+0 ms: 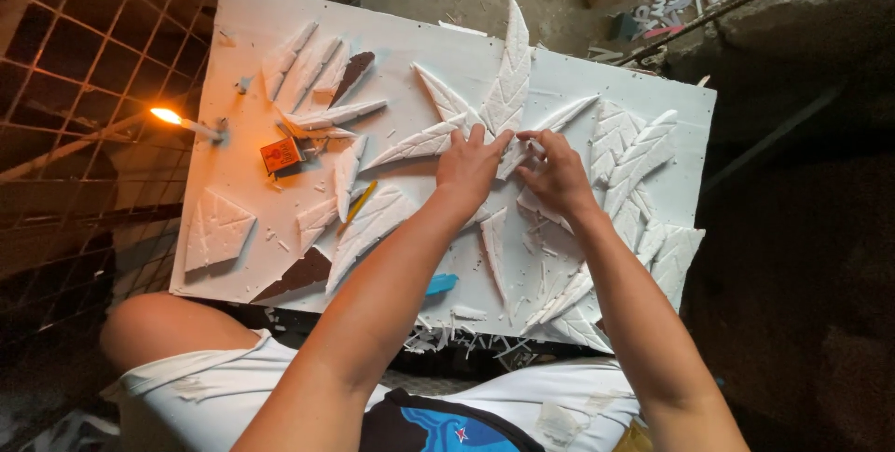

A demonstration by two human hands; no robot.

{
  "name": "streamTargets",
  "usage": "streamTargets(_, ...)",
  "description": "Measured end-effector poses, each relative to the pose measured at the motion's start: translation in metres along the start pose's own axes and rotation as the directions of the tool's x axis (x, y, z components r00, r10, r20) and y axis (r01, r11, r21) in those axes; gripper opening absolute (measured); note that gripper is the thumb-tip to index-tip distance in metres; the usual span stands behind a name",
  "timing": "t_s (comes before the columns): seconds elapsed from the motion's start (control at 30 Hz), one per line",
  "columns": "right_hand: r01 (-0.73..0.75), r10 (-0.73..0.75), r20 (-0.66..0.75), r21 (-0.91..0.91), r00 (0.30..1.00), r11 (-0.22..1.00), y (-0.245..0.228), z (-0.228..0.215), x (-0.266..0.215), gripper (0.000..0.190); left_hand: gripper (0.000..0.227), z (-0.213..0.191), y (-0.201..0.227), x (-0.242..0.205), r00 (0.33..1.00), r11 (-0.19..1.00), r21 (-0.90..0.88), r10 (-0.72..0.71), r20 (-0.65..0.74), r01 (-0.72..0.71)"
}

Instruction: Assembling a star-shaped sculpture by aligning foam pieces and bonding them using heat from a lighter.

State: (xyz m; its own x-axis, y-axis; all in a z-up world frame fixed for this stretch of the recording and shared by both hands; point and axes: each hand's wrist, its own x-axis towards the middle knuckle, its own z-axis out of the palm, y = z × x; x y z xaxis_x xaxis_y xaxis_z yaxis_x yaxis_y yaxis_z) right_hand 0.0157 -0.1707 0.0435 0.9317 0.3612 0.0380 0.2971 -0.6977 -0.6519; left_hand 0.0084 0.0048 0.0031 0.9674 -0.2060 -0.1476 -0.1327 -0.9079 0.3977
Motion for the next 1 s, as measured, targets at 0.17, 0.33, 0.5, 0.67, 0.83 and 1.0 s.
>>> streamTargets(0.17, 0.027, -0.027, 0.001, -0.021, 1.000, 0.999, 0.001, 0.000, 0.002, 0.037, 0.045, 0.000, 0.000, 0.000, 1.000, 1.000, 0.011, 0.001, -0.001, -0.001)
streamTargets(0.33, 0.004, -0.004, 0.012, 0.007, 1.000, 1.000, 0.002, 0.001, 0.003, 0.036, 0.043, 0.004, -0.002, 0.001, 1.000, 1.000, 0.013, -0.003, -0.006, 0.003)
streamTargets(0.5, -0.006, 0.006, 0.010, -0.026, 1.000, 1.000, 0.037, 0.016, 0.008, 0.053, 0.042, -0.004, 0.000, -0.003, 1.000, 1.000, 0.006, 0.004, 0.004, -0.004)
streamTargets(0.67, -0.081, 0.078, 0.057, 0.040, 0.995, 0.996, 0.018, 0.004, 0.017, 0.052, 0.043, -0.005, 0.000, -0.003, 1.000, 1.000, -0.017, 0.004, 0.021, -0.004)
streamTargets(0.83, -0.123, 0.116, 0.135, 0.050, 0.984, 0.991, -0.019, -0.020, 0.028, 0.057, 0.044, -0.013, 0.004, -0.006, 0.999, 0.999, -0.031, -0.003, 0.036, 0.004)
streamTargets(1.0, -0.166, 0.163, 0.233, -0.008, 0.959, 0.986, -0.010, -0.019, 0.037, 0.055, 0.055, -0.012, 0.003, -0.008, 0.999, 1.000, -0.021, 0.018, 0.037, -0.018)
